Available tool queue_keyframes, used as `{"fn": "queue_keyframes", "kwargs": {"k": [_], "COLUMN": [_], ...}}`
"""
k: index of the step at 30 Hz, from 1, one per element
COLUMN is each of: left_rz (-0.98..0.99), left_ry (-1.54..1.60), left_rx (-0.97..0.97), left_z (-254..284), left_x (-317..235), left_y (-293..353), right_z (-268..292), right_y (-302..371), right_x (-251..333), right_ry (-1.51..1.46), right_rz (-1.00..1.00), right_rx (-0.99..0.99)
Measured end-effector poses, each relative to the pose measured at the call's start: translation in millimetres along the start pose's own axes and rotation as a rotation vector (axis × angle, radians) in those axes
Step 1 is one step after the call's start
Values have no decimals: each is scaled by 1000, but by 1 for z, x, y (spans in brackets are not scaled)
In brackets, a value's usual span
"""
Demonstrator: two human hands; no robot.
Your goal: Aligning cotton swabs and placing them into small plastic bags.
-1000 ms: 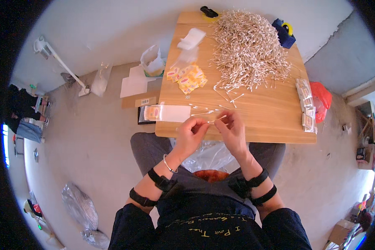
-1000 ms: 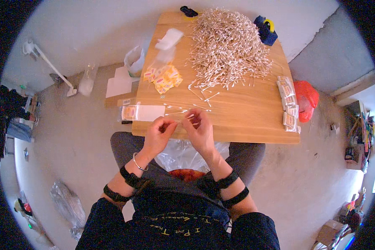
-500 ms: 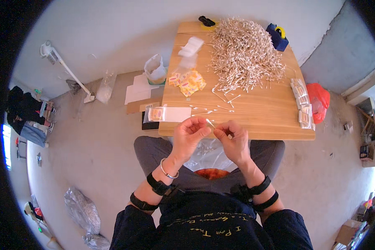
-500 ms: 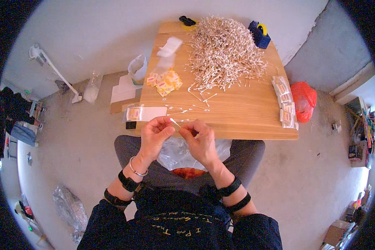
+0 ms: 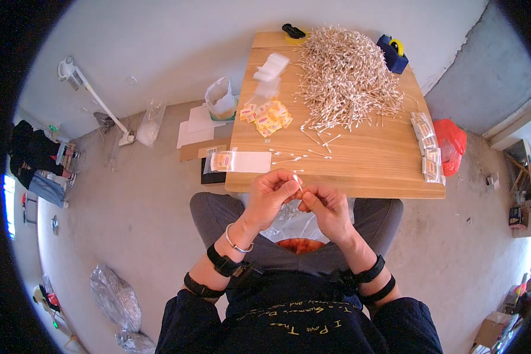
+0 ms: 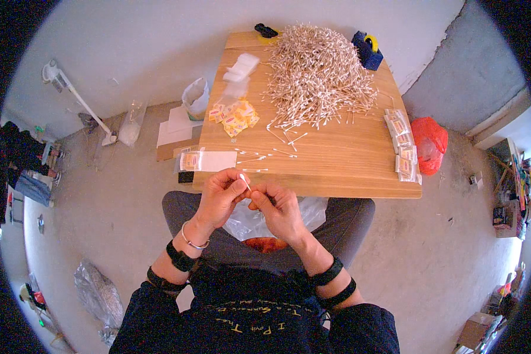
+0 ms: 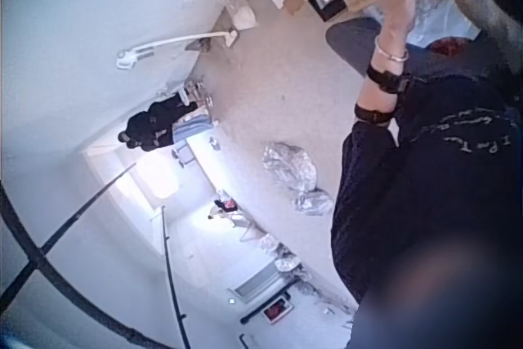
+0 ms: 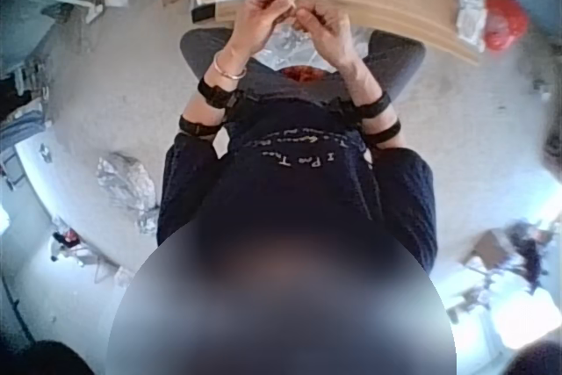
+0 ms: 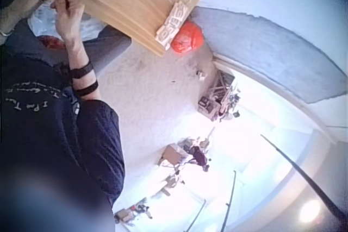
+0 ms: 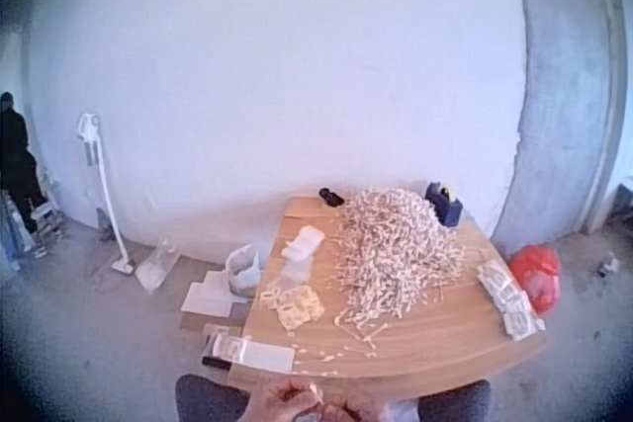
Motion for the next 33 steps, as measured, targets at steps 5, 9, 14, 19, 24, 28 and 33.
{"fn": "queue_keyframes", "kwargs": {"k": [5, 9, 14, 19, 24, 28, 33], "left_rz": [-45, -117, -176, 52, 74, -97, -76], "left_ry": [-65, -232, -319, -795, -875, -611, -223], "left_rx": [16, 19, 20, 27, 41, -71, -51], "left_z": [-2, -3, -8, 19, 4, 8, -8], "left_x": [-4, -10, -13, 28, 19, 2, -8], "left_y": [-1, 1, 2, 8, 9, 4, 4], "right_z": [2, 1, -1, -1, 2, 2, -2], "right_y": [1, 1, 1, 0, 0, 0, 1], "right_x": [3, 5, 5, 2, 3, 1, -3], "right_ry": [97, 77, 16, -141, -125, -98, -28], "right_rz": [94, -10, -57, -64, -65, -70, -95], "right_rx": [-64, -21, 12, 46, 21, 21, 74]}}
Point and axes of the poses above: each hand's wrist, its own y-axis away from the middle knuckle, its own z-axis out of the back of the hand, x = y × z, the point moved 8 cm from there along -y, towards the middle knuckle, and after that the axes turned 2 degrees about y, right-handed, at the moved point
